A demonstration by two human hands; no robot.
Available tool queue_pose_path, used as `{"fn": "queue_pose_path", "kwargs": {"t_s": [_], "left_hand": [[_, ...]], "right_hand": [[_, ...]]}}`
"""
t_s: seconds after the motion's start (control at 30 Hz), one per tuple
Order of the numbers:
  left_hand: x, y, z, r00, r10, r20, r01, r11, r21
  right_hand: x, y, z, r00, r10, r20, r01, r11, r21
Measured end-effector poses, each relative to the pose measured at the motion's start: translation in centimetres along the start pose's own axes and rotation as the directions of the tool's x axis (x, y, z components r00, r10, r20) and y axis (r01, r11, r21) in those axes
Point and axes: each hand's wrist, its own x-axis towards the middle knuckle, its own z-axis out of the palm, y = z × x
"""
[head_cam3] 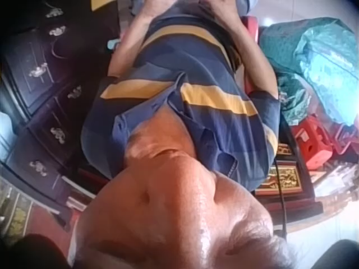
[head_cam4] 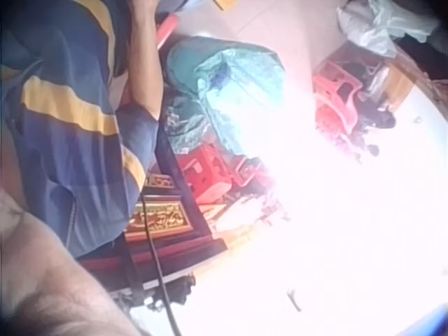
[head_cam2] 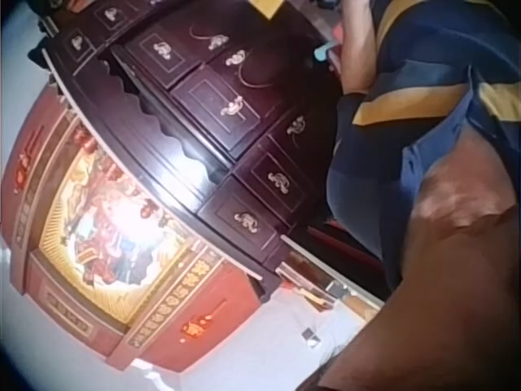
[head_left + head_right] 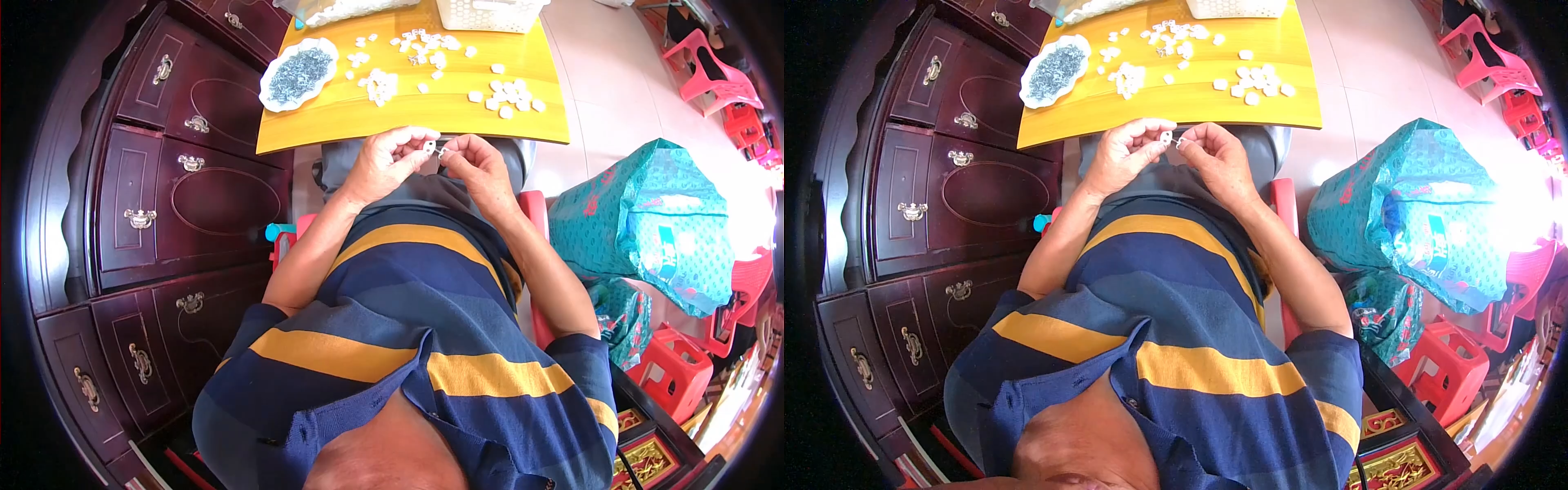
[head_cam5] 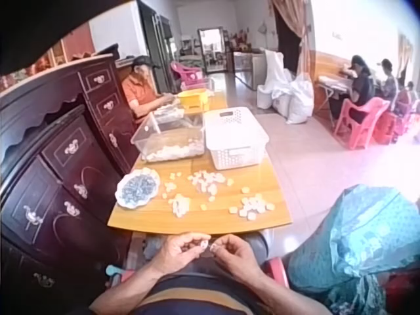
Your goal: Assembling small white plastic components by hand at a table.
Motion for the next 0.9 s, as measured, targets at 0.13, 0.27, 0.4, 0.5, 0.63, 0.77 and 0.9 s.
{"fn": "queue_pose_path", "kwargs": {"t_s": [0.13, 0.27, 0.4, 0.5, 0.63, 0.77, 0.9], "left_hand": [[-0.03, -0.03, -0.04, 1.000, 0.004, 0.015, -0.004, 1.000, 0.025], [-0.07, -0.04, 0.03, 1.000, 0.007, 0.012, -0.007, 0.999, 0.053], [-0.04, 0.44, -0.17, 1.000, -0.003, 0.022, 0.001, 0.997, 0.076], [-0.04, 0.65, -0.30, 0.998, 0.021, 0.062, -0.030, 0.990, 0.141], [0.02, 0.49, -0.24, 0.994, 0.022, 0.111, -0.039, 0.987, 0.154], [0.05, 0.51, -0.39, 0.991, 0.040, 0.124, -0.064, 0.979, 0.195], [0.19, 0.77, -0.36, 0.986, 0.094, 0.137, -0.119, 0.974, 0.194]], "right_hand": [[0.04, 0.14, -0.04, 1.000, -0.001, 0.007, 0.001, 1.000, -0.008], [-0.10, -0.12, 0.11, 1.000, 0.004, -0.003, -0.004, 1.000, -0.014], [-0.08, -0.09, -0.08, 0.999, 0.030, 0.013, -0.030, 1.000, 0.005], [-0.06, -0.18, -0.02, 0.999, 0.040, 0.027, -0.040, 0.999, -0.005], [-0.02, 0.05, -0.13, 0.998, 0.053, 0.040, -0.053, 0.999, 0.008], [-0.02, -0.14, -0.13, 0.996, 0.074, 0.054, -0.075, 0.997, 0.034], [0.00, -0.32, -0.06, 0.984, 0.172, 0.049, -0.174, 0.983, 0.055]]}}
